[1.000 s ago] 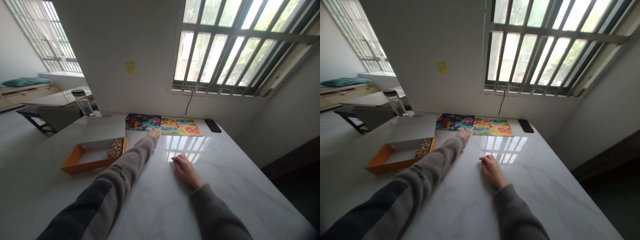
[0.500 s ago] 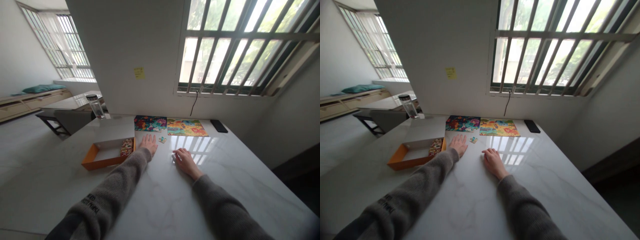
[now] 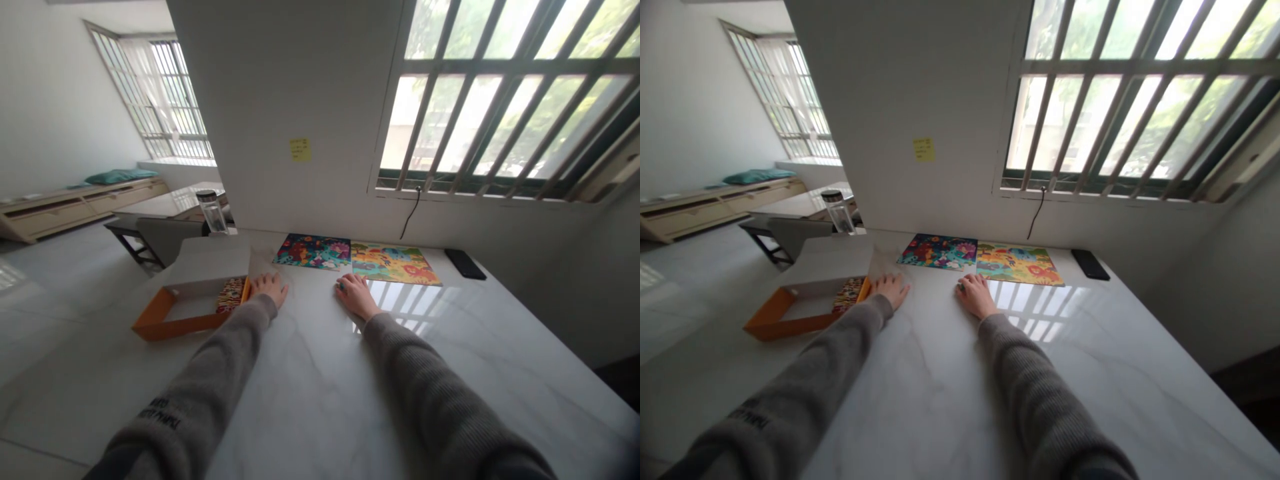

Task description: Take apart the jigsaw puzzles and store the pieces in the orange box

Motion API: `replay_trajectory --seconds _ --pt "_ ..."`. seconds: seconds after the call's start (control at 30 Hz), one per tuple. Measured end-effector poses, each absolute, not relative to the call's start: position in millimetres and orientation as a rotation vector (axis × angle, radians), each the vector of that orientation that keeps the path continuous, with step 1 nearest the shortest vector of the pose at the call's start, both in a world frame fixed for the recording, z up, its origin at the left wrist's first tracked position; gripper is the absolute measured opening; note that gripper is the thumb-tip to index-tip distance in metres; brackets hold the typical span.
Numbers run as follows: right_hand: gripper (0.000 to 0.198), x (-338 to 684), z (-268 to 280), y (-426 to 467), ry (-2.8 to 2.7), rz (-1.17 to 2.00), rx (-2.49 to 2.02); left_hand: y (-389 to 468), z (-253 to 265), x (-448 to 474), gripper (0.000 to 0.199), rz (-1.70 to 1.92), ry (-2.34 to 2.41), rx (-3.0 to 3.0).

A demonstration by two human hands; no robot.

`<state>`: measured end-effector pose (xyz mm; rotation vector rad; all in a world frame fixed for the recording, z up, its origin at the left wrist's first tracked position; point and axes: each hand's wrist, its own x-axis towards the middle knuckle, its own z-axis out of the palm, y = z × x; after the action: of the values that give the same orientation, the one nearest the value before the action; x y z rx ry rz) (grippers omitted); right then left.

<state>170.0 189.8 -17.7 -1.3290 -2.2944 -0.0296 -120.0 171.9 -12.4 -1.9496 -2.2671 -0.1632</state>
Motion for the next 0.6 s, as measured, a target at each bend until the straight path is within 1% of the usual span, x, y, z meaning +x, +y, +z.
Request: replay_trajectory --seconds 0.2,0.37,0.47,0.6 --pt "0.043 161.6 -15.0 212.1 -2.272 -0.041 -1.454 218.0 -18.4 -113.7 0.061 -0.414 -2.467 -1.760" --pt "0.050 159.0 -17.1 223.5 -2.285 0.003 -1.527 247.4 -22.3 -114.4 0.059 -0.554 -2.491 -1.710" --pt "0.050 159.2 -18.2 228.7 -2.314 0.074 -1.491 256.3 -20.1 -119.6 0.059 -0.613 -2.535 -1.721" --pt "0.046 160.4 -18.5 231.7 -2.330 0.130 -1.446 257.8 -15.1 -123.9 0.061 -0.646 -2.553 -1.738"
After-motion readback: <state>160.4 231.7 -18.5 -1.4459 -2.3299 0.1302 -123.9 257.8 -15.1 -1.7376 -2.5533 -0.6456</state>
